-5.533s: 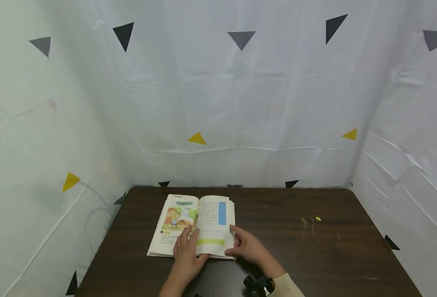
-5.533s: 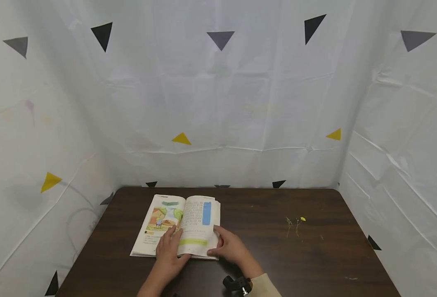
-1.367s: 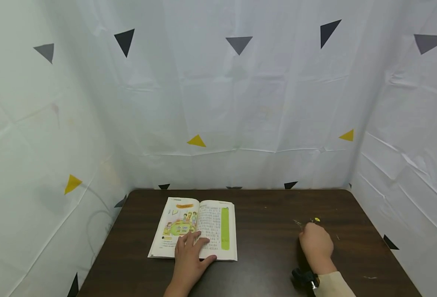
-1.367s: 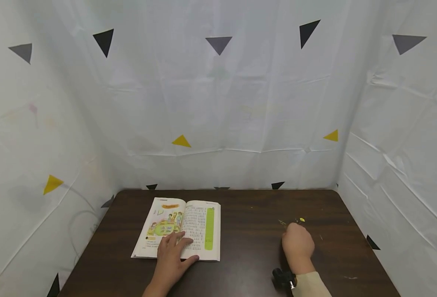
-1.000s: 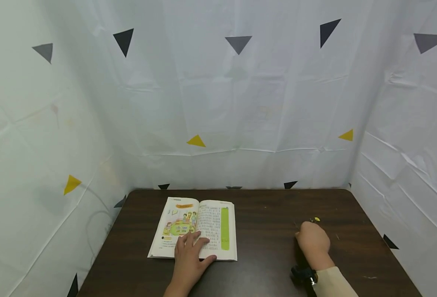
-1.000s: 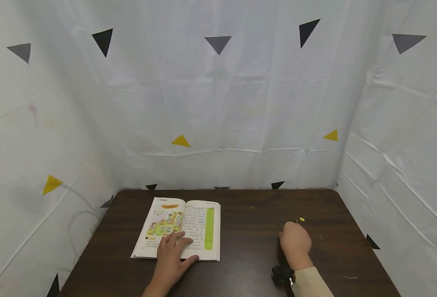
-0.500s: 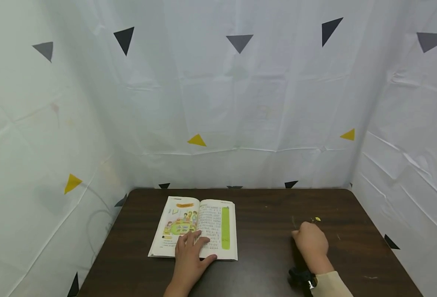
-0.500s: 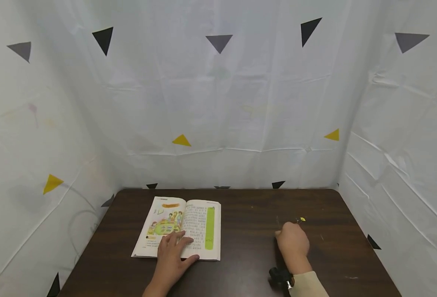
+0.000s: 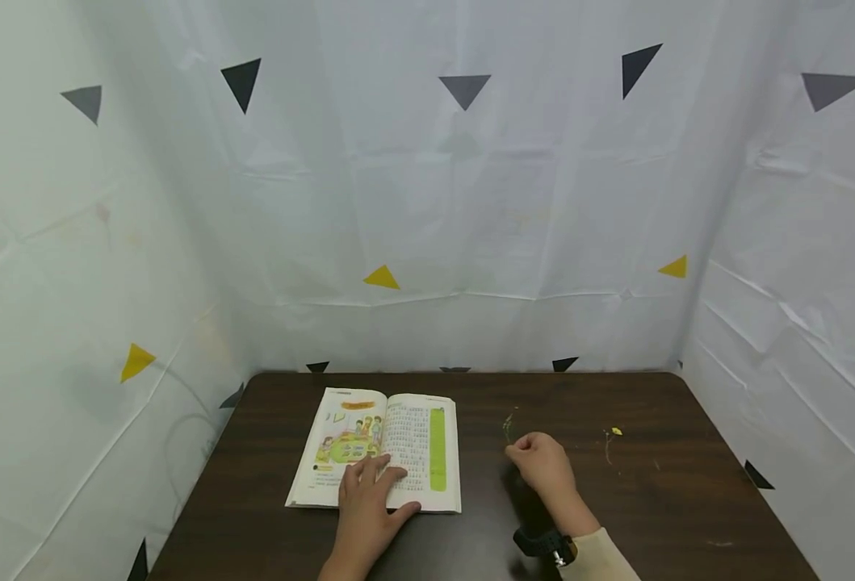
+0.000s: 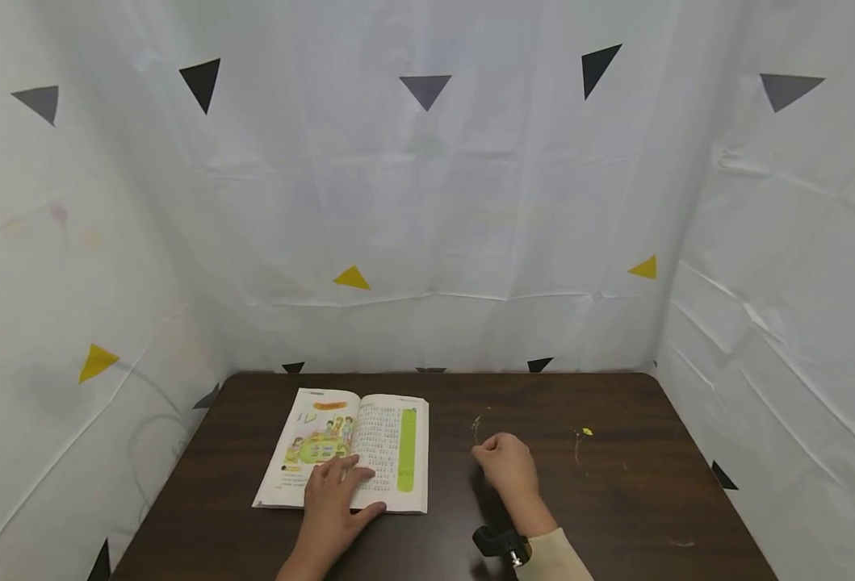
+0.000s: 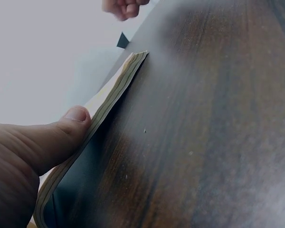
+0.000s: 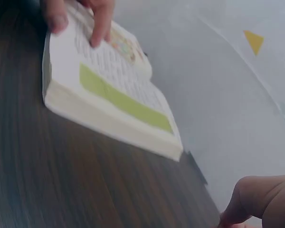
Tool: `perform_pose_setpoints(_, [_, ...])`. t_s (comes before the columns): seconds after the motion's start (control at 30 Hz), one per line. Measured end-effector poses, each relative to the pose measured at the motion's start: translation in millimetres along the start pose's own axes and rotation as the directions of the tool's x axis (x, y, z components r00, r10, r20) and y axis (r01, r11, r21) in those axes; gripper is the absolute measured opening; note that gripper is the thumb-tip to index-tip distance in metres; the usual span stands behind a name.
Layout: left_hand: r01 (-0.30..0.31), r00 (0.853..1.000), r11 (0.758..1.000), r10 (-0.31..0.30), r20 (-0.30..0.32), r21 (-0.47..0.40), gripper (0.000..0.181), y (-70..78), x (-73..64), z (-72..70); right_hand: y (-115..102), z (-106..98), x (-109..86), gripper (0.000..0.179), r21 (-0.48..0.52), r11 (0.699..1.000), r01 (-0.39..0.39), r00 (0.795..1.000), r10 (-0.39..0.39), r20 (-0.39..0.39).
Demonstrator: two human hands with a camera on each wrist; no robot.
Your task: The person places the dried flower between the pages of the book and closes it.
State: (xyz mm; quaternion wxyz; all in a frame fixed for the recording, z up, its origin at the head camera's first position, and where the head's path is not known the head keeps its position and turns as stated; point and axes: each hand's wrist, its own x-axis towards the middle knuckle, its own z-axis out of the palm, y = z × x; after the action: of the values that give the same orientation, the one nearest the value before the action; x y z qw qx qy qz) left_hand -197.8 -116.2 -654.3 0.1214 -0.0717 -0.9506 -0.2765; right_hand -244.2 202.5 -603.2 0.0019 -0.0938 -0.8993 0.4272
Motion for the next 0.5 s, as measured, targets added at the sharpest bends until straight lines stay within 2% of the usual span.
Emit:
perform_pose_setpoints(0.2, [-0.004,1.0,1.0,0.004,-0.002,0.008,0.05,-1.9,1.2,1.1,-24.9,29.7,4.7,0.024,0.092,0.996,0.018,0.999,-0.022,0.035])
perform_pose_setpoints(0.5, [-0.004,1.0,1.0,0.004,-0.004,-0.02,0.05,-4.4,0.5,3.4,-68.1,76.9,3.0,0.02,0.246,0.969,-0.02,0.994,-0.008,0.113])
